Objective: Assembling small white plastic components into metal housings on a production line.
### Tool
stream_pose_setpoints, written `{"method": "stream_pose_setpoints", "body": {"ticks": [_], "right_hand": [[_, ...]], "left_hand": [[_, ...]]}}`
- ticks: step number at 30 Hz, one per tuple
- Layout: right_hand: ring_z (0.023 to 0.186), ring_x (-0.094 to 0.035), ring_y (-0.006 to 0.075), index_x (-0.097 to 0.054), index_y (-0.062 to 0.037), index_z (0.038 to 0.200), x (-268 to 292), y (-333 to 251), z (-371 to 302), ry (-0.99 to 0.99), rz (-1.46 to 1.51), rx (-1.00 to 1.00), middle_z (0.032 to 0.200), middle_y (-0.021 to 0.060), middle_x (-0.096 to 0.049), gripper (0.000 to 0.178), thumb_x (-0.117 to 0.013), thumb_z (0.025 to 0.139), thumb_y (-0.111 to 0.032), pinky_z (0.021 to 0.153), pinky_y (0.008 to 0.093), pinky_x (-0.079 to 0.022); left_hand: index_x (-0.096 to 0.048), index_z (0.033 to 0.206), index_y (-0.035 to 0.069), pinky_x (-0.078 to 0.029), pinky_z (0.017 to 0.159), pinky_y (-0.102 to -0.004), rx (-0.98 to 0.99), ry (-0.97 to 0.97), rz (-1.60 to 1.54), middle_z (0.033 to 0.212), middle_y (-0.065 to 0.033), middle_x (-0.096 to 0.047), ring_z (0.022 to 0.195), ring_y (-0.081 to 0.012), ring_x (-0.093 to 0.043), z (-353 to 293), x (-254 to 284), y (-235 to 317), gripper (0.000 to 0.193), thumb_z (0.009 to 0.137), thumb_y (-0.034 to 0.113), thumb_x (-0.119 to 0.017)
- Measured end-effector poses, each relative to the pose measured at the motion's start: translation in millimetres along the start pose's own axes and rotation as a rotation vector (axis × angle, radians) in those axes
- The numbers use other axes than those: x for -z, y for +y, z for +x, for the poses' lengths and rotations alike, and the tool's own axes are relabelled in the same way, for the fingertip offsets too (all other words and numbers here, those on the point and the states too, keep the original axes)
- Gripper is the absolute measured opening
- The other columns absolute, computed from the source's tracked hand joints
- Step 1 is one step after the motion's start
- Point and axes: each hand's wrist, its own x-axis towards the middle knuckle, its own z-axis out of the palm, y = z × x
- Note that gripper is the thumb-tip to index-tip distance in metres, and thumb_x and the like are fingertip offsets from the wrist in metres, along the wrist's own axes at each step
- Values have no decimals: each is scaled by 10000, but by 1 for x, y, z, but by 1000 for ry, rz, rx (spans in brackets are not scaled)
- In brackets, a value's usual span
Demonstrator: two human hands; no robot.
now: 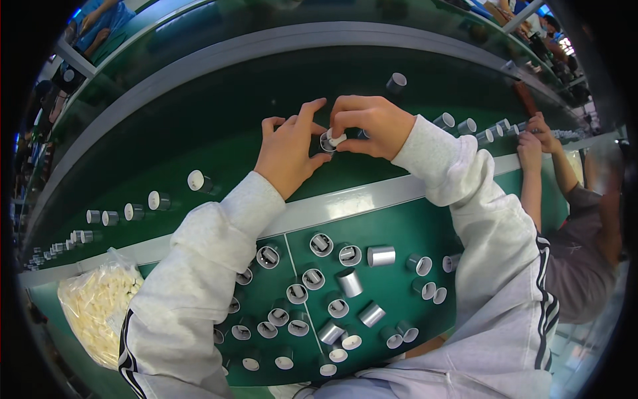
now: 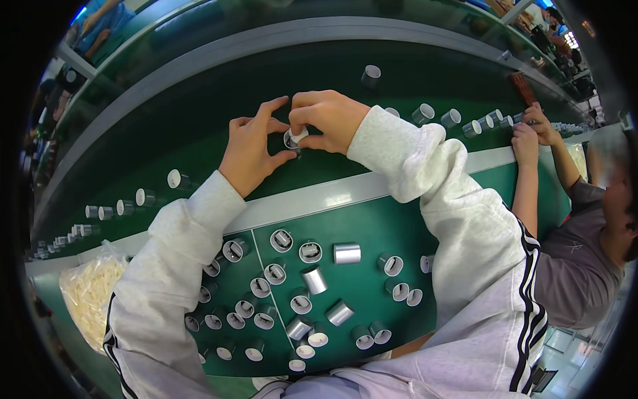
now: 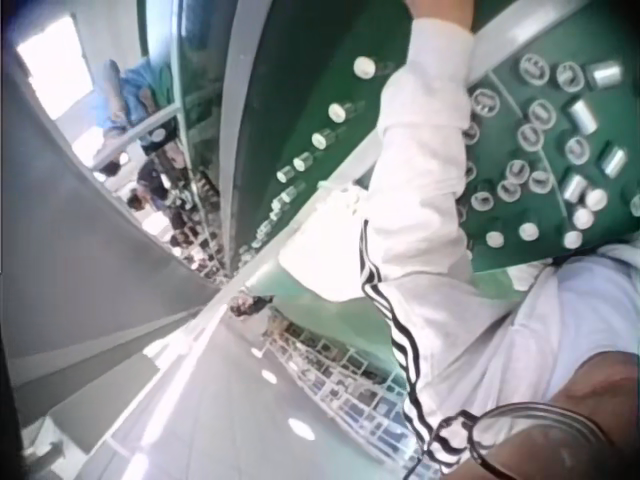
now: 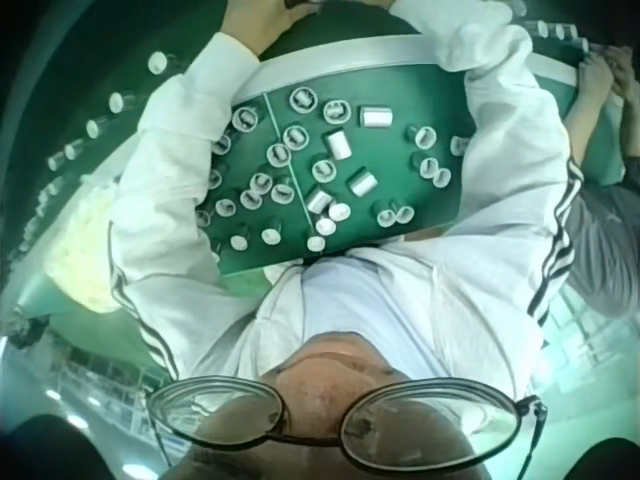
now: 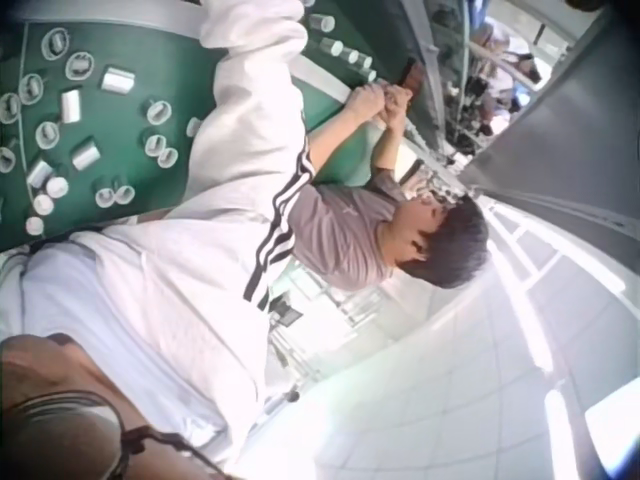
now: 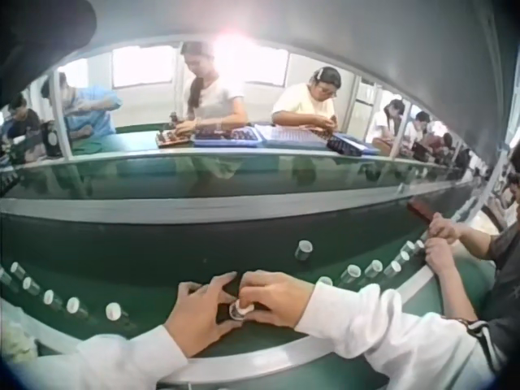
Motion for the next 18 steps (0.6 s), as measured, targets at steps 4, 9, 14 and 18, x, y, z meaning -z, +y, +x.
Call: {"method": "stream_pose_setpoints", "body": {"ticks": [4, 9, 14, 18], "right_hand": [[826, -620, 285, -638, -32, 862, -9, -1, 2, 40, 11, 60, 914, 88, -581, 187, -769, 729, -43, 725, 360, -523], [812, -612, 278, -646, -38, 858, -18, -1, 2, 75, -15, 59, 902, 90, -576, 174, -765, 736, -68, 711, 356, -518], [818, -604, 265, -655, -43, 856, -25, -1, 0, 110, -37, 71, 901, 89, -575, 176, -770, 730, -89, 708, 352, -517], [860, -592, 229, -672, -72, 875, -24, 0, 0, 110, -111, 115, 983, 64, -578, 180, -771, 731, -115, 763, 354, -496]], "left_hand": [[-380, 1369, 135, -310, 994, -459, 21, -15, 24, 1015, -24, -702, 1072, -238, -608, 0, 3, -1, 778, 723, 155, -813], [-403, 1363, 148, -295, 1021, -447, 57, -5, 4, 991, -27, -719, 1024, -241, -624, -1, 3, -1, 785, 704, 163, -829], [-390, 1360, 134, -318, 991, -461, 20, 3, 42, 986, -29, -709, 1011, -244, -634, -2, 4, -1, 767, 722, 178, -813], [-391, 1360, 131, -319, 995, -459, 8, -11, 43, 989, -37, -714, 982, -256, -645, -1, 7, -2, 765, 724, 177, -813]]}}
